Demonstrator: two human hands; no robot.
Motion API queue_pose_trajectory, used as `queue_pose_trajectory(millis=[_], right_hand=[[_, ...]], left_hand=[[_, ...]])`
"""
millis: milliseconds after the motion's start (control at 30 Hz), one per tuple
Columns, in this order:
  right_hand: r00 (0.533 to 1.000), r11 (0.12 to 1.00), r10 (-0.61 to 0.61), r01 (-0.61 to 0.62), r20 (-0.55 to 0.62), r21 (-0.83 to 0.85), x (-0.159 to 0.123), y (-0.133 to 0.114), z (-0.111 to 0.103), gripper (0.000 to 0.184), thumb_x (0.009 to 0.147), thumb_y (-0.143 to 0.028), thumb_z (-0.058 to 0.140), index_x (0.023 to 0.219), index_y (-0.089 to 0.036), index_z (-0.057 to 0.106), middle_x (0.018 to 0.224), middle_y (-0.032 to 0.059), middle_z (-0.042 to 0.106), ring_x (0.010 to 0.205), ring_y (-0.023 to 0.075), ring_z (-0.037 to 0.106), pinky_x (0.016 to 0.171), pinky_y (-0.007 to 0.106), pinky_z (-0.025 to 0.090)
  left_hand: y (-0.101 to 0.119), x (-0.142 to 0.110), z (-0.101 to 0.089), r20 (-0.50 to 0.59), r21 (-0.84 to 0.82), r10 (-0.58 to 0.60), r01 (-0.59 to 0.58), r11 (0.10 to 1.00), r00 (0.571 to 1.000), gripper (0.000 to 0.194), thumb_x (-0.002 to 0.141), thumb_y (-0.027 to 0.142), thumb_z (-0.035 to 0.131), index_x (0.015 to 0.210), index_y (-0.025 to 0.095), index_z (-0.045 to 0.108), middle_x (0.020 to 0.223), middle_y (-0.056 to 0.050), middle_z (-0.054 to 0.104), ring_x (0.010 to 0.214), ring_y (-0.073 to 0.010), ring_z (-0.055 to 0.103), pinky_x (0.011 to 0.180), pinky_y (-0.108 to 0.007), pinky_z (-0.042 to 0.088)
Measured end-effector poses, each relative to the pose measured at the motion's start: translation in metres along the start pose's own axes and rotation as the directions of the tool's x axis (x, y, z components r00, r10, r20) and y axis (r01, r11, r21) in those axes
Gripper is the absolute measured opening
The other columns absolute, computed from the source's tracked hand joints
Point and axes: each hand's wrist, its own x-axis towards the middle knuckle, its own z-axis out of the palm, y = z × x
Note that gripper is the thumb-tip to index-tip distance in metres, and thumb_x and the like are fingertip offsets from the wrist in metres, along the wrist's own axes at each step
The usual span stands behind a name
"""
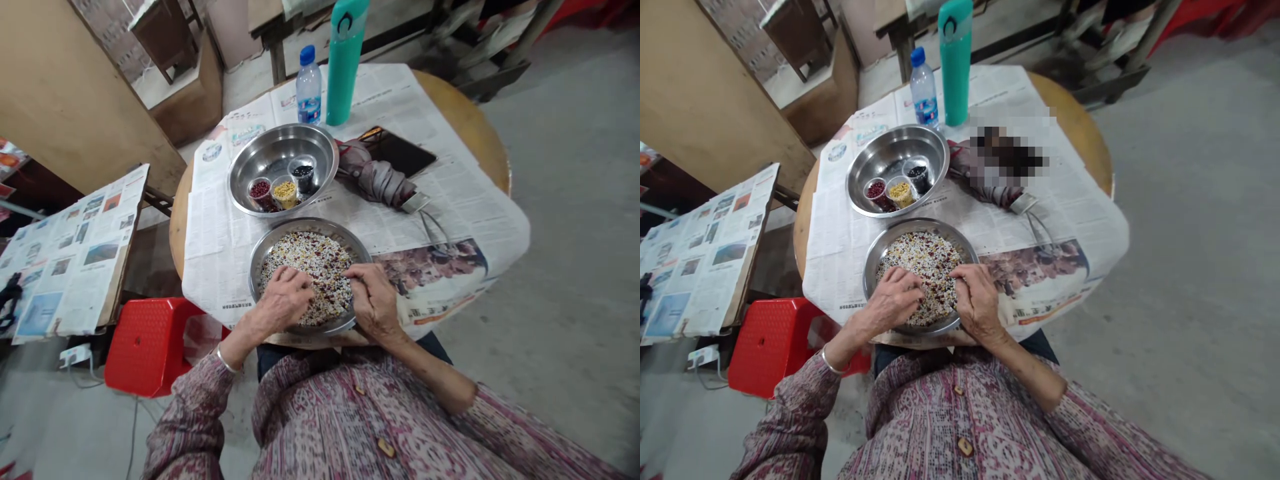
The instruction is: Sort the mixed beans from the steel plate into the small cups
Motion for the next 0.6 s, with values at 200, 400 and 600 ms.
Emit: queue_pose_trajectory(millis=[200, 400, 600], right_hand=[[1.0, 1.0, -0.017, 0.017, 0.003, -0.005, -0.001, 0.001, 0.0, 0.019, 0.093, -0.013, 0.051, 0.093, -0.025, 0.066, 0.089, 0.0033, 0.069, 0.088, 0.0222, 0.063, 0.082, 0.039, 0.05], [1.0, 1.0, -0.021, 0.021, 0.017, -0.018, 0.0, 0.001, -0.001, 0.019, 0.093, -0.013, 0.05, 0.093, -0.025, 0.065, 0.089, 0.0035, 0.069, 0.088, 0.0223, 0.063, 0.082, 0.039, 0.05], [0.999, 0.999, -0.03, 0.031, 0.017, -0.025, -0.001, 0.002, -0.001, 0.019, 0.093, -0.013, 0.05, 0.093, -0.024, 0.065, 0.091, 0.0039, 0.07, 0.089, 0.0222, 0.063, 0.082, 0.039, 0.05]], left_hand=[[-0.002, -0.021, -0.017, 0.024, -0.002, -0.231, 0.231, 0.973, 0.973, 0.013, 0.1, 0.027, 0.057, 0.105, 0.019, 0.064, 0.114, -0.008, 0.064, 0.106, -0.0227, 0.059, 0.094, -0.038, 0.052], [0.024, -0.018, -0.019, 0.325, -0.117, -0.146, 0.193, 0.974, 0.934, 0.021, 0.101, 0.04, 0.058, 0.098, 0.021, 0.065, 0.1, -0.002, 0.068, 0.094, -0.0198, 0.065, 0.081, -0.033, 0.055], [0.008, 0.014, 0.001, 0.071, -0.204, -0.103, 0.116, 0.972, 0.992, 0.023, 0.101, 0.025, 0.056, 0.124, 0.021, 0.062, 0.124, -0.007, 0.064, 0.12, -0.0209, 0.061, 0.105, -0.036, 0.054]])
